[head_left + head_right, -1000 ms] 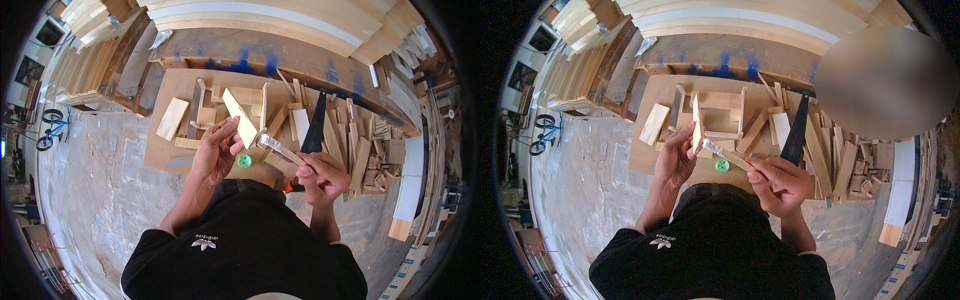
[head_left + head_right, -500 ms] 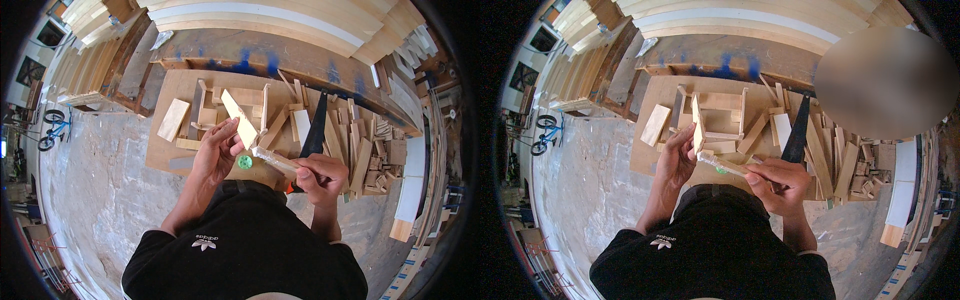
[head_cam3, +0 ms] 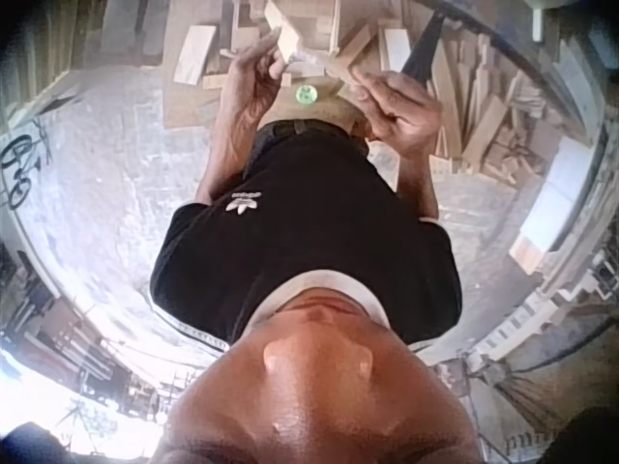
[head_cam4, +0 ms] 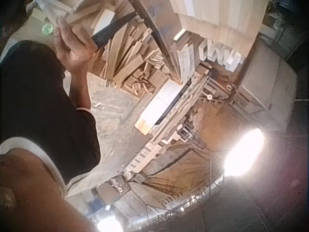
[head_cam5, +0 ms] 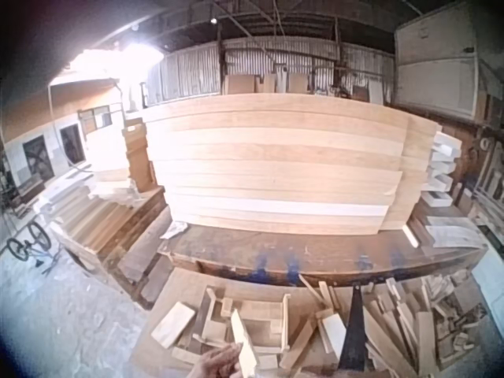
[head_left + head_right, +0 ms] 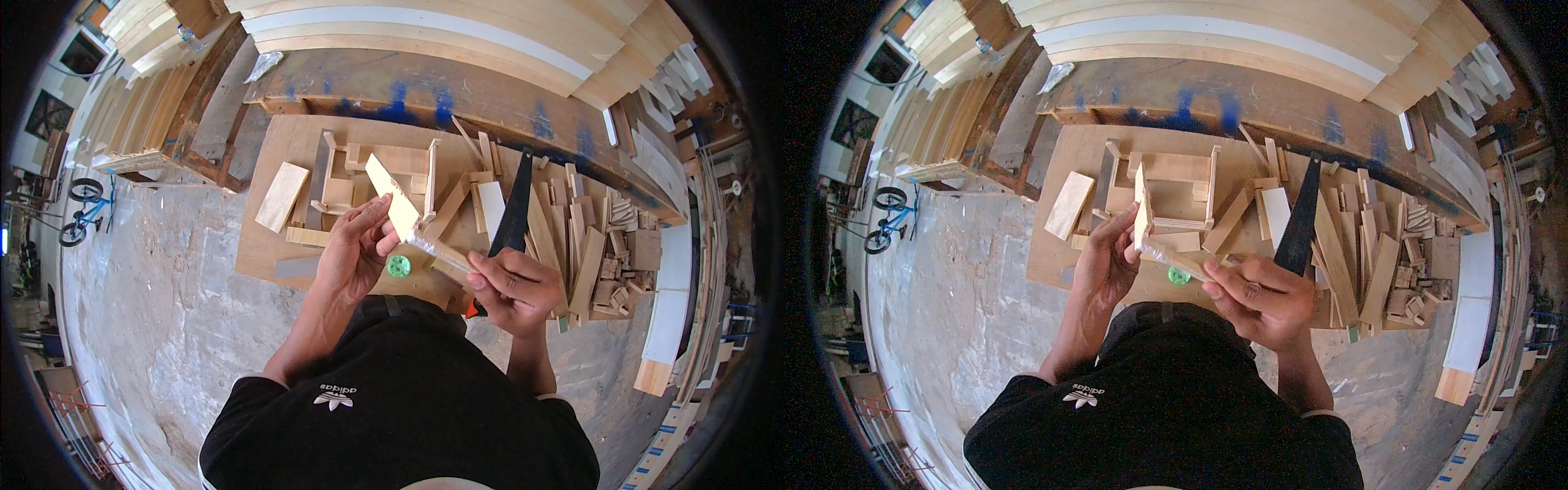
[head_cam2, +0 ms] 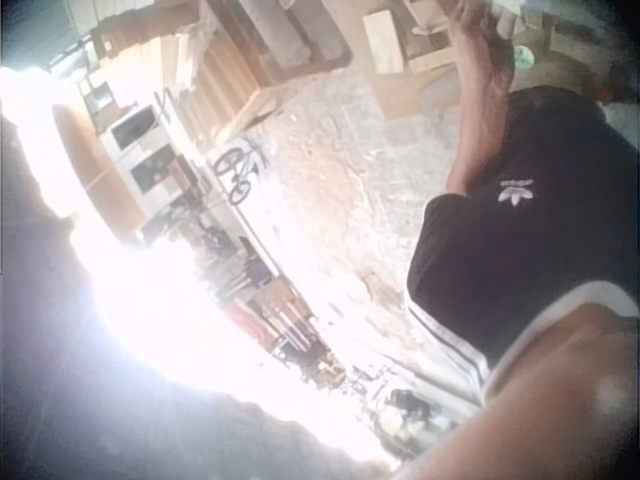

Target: The person applies wood glue to the edge of a wooden board using a thin stick and joins it with other wooden boards to assemble a small box structure on a workbench.

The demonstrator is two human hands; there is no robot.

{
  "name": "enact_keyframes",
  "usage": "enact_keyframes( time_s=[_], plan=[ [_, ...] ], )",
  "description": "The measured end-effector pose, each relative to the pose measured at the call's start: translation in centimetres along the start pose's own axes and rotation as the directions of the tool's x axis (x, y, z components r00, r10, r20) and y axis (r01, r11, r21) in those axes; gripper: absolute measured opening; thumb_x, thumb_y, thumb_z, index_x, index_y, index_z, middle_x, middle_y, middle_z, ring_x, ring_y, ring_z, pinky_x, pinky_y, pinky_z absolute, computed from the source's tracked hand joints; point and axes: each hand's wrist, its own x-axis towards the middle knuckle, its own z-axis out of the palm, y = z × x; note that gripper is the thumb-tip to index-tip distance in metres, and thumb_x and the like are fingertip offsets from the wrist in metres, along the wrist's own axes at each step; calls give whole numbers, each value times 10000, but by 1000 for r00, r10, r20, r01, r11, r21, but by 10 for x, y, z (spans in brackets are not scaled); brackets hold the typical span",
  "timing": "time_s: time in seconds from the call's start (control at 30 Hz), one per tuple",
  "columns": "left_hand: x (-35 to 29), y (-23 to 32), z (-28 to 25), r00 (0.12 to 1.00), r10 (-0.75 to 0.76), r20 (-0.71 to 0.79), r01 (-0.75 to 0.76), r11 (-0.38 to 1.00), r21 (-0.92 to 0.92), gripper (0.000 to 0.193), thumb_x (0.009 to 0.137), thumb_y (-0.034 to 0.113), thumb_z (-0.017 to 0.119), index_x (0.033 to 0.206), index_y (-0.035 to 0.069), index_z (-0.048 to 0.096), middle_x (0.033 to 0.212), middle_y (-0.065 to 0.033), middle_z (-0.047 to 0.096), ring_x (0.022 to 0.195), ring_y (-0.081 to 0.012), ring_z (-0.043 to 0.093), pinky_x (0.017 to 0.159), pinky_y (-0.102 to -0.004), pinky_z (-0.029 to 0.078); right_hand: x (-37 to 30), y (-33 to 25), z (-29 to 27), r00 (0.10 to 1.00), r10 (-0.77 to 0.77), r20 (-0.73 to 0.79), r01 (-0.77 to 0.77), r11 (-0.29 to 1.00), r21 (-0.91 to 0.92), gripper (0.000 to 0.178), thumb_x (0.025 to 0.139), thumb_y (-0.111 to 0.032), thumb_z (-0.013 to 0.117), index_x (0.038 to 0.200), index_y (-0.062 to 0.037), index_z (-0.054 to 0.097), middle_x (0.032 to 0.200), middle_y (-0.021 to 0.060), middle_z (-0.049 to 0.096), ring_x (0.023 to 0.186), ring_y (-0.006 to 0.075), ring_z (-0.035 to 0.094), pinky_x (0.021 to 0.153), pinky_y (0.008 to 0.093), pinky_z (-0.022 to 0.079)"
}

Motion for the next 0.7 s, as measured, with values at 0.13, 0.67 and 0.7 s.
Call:
enact_keyframes(
  time_s=[0.13, 0.67, 0.7],
  plan=[
    [0, -1, 0, 999, 14, -38, -13, 1000, 24, 234, 964, 119, 512, 1087, -80, 510, 907, -153, 669, 744, -153, 691, 617, -186, 585, -2, 3, 0, 1000, -29, -8, 30, 998, 52, 216, 756, -15, 750, 968, 14, 720, 709, 60, 620, 562, 110, 551, 488, 219, 411],
    [-2, -3, 3, 990, -7, -138, -1, 998, -62, 233, 946, 115, 527, 1062, -87, 539, 838, -158, 653, 609, -161, 676, 451, -184, 583, 0, 3, 1, 997, 69, 19, -70, 996, 63, 268, 743, -25, 766, 1008, -22, 722, 748, 58, 655, 601, 107, 590, 498, 222, 447],
    [-1, -3, -1, 993, -12, -116, 5, 998, -58, 240, 946, 115, 526, 1073, -88, 536, 848, -160, 652, 616, -161, 678, 450, -186, 583, 0, 3, 0, 998, 51, 41, -53, 997, 60, 272, 744, -29, 767, 1012, -24, 721, 750, 57, 655, 604, 106, 590, 498, 222, 447]
  ],
)
